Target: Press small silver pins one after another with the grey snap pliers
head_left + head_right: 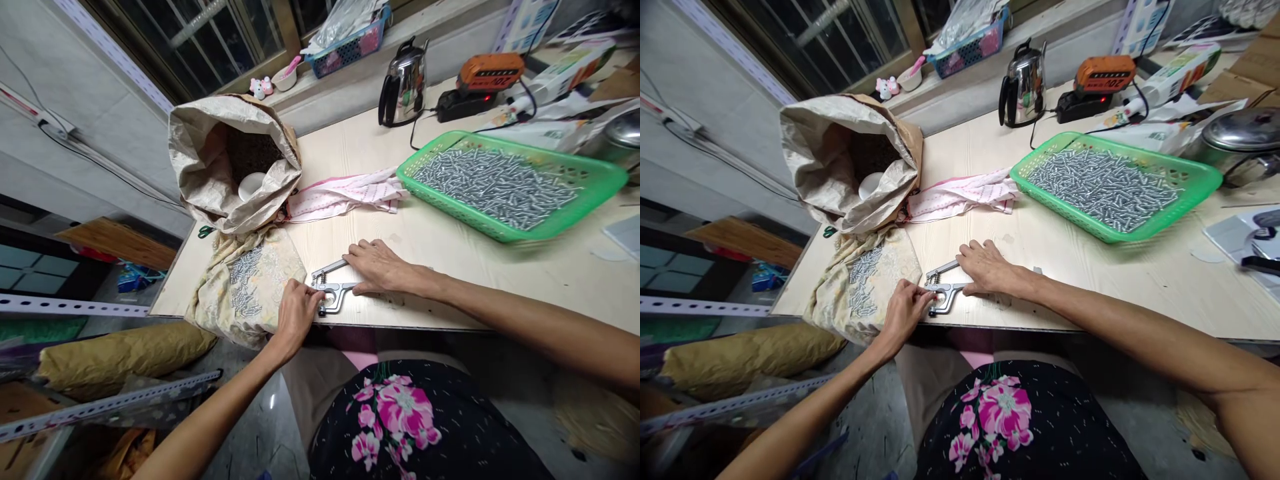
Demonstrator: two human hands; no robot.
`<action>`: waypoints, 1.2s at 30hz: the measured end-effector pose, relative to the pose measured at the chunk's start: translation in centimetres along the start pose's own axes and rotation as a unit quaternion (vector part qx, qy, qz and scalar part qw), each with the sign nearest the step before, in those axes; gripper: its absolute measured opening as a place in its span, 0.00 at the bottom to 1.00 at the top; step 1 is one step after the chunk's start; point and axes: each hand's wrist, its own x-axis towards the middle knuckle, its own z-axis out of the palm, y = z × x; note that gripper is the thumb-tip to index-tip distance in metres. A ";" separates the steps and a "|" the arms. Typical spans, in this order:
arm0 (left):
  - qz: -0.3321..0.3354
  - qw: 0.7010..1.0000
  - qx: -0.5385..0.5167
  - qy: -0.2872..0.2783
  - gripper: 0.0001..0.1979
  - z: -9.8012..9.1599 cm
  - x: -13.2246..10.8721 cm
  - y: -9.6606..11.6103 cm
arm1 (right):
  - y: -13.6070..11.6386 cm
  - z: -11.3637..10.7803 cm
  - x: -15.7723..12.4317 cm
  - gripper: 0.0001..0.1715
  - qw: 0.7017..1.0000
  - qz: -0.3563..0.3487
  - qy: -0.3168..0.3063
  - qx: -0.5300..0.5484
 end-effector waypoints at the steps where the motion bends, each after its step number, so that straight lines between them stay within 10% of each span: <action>1: 0.052 0.998 0.015 0.019 0.12 0.1 0.2 0.4 | -0.1 0.0 -0.1 0.29 1.000 0.001 0.000 0.001; 7: 0.277 0.953 0.079 -0.090 0.31 1.1 4.1 2.5 | 0.5 -0.5 -1.2 0.42 1.000 0.007 -0.009 0.012; 13: 0.328 0.921 0.135 -0.163 0.19 0.6 5.9 4.0 | 0.0 -0.6 -2.3 0.21 0.999 0.034 -0.006 -0.007; 27: 0.260 0.949 0.121 -0.133 0.06 1.8 5.6 4.5 | -0.1 -0.2 -1.9 0.05 0.998 0.053 -0.013 -0.013; 31: 0.263 0.959 0.099 -0.043 0.13 3.2 2.8 4.2 | 2.0 0.0 -2.2 0.21 1.000 0.003 0.021 -0.005; 36: 0.317 0.946 0.053 -0.034 0.23 5.9 -1.3 4.4 | 5.1 0.4 -1.6 0.10 0.999 0.010 0.038 0.010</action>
